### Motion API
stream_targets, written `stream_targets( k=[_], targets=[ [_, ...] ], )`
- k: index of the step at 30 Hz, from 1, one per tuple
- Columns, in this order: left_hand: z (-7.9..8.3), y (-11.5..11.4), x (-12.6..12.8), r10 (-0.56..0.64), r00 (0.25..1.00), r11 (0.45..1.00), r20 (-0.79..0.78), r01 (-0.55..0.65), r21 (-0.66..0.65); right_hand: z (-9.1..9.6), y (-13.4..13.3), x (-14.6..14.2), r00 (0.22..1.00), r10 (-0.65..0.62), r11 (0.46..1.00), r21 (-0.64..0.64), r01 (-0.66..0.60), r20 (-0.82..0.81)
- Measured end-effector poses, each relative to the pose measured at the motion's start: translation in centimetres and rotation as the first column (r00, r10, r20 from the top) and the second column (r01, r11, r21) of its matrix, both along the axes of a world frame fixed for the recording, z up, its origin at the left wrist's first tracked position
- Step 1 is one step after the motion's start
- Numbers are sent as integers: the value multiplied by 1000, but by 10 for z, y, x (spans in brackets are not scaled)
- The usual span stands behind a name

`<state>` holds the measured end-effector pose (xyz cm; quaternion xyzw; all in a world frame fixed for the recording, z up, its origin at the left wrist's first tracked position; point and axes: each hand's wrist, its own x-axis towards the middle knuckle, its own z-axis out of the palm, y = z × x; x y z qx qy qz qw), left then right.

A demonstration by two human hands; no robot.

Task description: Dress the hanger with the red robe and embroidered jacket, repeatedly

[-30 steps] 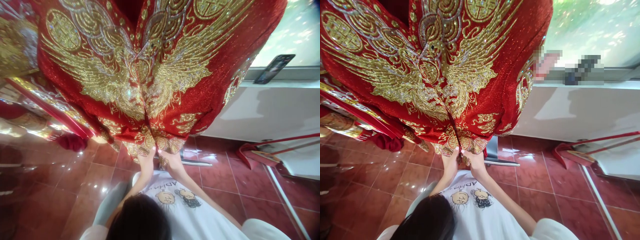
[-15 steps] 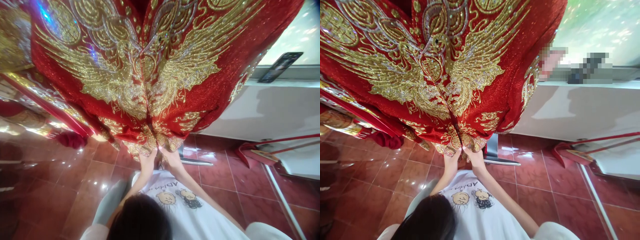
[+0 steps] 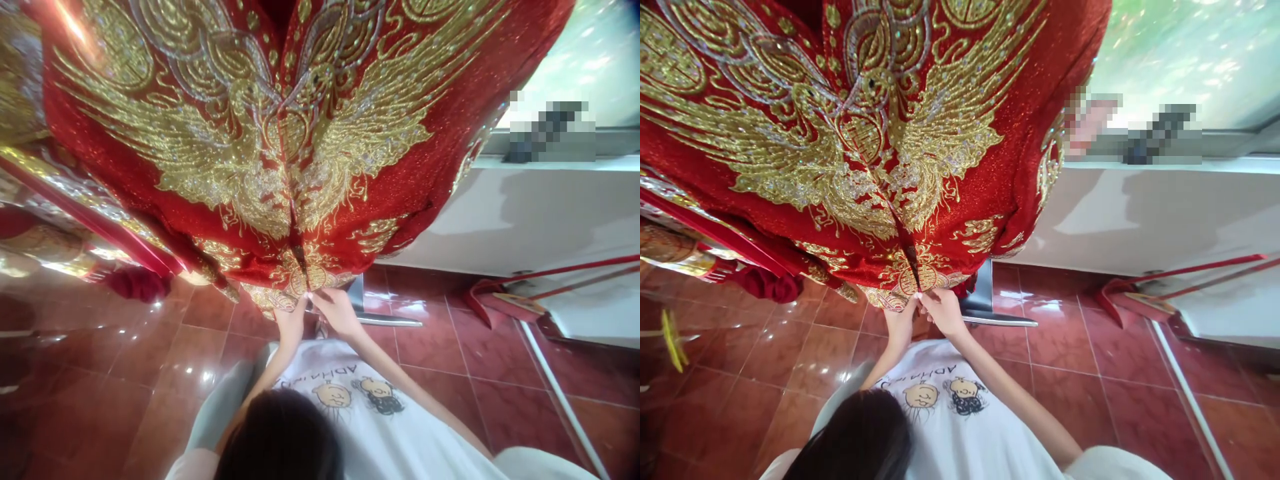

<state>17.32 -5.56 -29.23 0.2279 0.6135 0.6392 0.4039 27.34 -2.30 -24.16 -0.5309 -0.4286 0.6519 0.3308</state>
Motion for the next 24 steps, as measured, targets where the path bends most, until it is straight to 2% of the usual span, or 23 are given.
stream_targets(
  k=[4, 11, 15, 20, 24],
  targets=[
    [-7, 1, 0, 20, 999, 1000, -46, -20, -5, -1, -2, -6, 997, -72, 997, -11, 72, -7],
    [-21, 1, -2, 53, 997, 998, -54, -53, 15, -9, 6, -16, 993, -39, 974, -225, 14, -107],
    [-30, 2, 0, 106, 994, 993, -36, -104, 47, -11, 11, -27, 985, -103, 955, -292, 60, -135],
    [-46, 4, 4, 134, 990, 989, 32, -135, 55, 0, 12, -44, 971, -217, 951, -249, 185, -105],
    [-56, 8, 2, 152, 987, 987, 52, -154, 49, 17, 27, -50, 968, -210, 942, -295, 163, -134]
  ],
)
